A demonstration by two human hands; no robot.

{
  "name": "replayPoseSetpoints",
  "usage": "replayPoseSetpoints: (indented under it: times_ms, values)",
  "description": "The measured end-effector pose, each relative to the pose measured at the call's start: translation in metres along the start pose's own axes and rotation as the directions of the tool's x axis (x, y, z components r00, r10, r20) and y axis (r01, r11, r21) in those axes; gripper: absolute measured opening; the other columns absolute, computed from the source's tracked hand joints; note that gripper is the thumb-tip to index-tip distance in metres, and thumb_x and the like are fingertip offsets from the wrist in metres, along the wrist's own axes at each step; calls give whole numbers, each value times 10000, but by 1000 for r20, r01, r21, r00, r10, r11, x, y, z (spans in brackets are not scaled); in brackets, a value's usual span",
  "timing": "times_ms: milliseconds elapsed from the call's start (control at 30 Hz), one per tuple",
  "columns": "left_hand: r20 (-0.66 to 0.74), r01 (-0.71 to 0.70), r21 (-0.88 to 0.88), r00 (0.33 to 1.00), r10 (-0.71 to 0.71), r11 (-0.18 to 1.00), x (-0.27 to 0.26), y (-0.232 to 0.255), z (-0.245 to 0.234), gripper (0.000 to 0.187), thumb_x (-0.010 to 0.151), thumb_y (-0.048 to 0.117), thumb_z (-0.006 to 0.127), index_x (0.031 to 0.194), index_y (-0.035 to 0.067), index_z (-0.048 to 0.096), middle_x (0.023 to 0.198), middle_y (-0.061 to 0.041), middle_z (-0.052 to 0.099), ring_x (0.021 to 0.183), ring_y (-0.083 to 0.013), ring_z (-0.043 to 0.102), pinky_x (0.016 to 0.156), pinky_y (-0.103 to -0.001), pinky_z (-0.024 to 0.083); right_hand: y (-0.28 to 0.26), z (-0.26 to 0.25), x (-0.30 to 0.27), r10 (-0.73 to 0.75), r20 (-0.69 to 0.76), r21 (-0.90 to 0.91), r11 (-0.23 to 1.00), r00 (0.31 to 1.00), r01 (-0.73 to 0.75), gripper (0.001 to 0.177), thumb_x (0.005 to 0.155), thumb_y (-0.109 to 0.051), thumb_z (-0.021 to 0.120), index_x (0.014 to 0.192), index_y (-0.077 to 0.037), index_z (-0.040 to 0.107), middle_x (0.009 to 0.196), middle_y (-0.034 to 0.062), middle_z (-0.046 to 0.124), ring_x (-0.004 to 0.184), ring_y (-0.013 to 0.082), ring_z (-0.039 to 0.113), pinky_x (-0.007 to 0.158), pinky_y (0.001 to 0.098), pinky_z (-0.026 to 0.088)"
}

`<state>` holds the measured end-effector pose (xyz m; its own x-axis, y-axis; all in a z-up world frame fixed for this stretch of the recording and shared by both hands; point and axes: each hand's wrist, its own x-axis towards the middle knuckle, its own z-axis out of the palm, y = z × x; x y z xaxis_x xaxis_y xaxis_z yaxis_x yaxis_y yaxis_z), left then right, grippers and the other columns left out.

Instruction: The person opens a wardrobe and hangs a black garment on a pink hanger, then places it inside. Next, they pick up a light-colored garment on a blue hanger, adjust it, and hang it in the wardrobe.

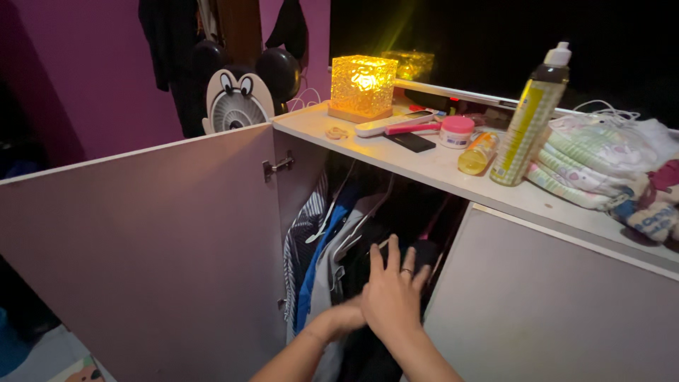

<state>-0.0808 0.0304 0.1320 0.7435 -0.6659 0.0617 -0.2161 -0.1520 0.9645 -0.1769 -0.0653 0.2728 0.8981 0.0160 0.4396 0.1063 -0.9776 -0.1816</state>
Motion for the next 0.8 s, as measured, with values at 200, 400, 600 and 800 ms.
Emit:
replayPoseSetpoints:
  times_ms: [200,400,600,800]
  values:
    - [-135,115,341,988,-73,933,0,-7,-1,533,835,339,707,1275,40,681,1220,-186,721,1134,-311,665,958,-400,523,11,39,23,-129,-170,399,897,977,188,707,835,-150,594,1495,6,394,1634,286,162,1467,561,207,1156,651,282]
    - [-229,207,638,971,-73,742,-13,27,-27,647,867,446,641,1410,103,564,1471,-242,487,1380,-454,410,1129,-472,354,-13,8,15,-47,90,-69,996,995,54,836,883,-466,602,1596,-150,301,1716,173,46,1508,437,24,1151,679,33]
    - [-434,569,731,813,-388,377,-78,95,-50,1182,832,562,731,1652,131,-3,1706,-207,-143,1563,-421,-178,1211,-665,-18,-26,8,8,-199,76,-80,975,977,205,840,882,-592,543,1577,-189,299,1680,180,92,1526,412,40,1179,638,12]
    - [-661,720,644,693,-286,258,-160,131,-71,1182,847,631,687,1645,175,-57,1698,-190,-216,1539,-410,-261,1178,-684,-111,-52,18,4,-309,87,45,951,947,306,853,907,-639,492,1584,-181,247,1675,205,95,1521,435,27,1174,636,3]
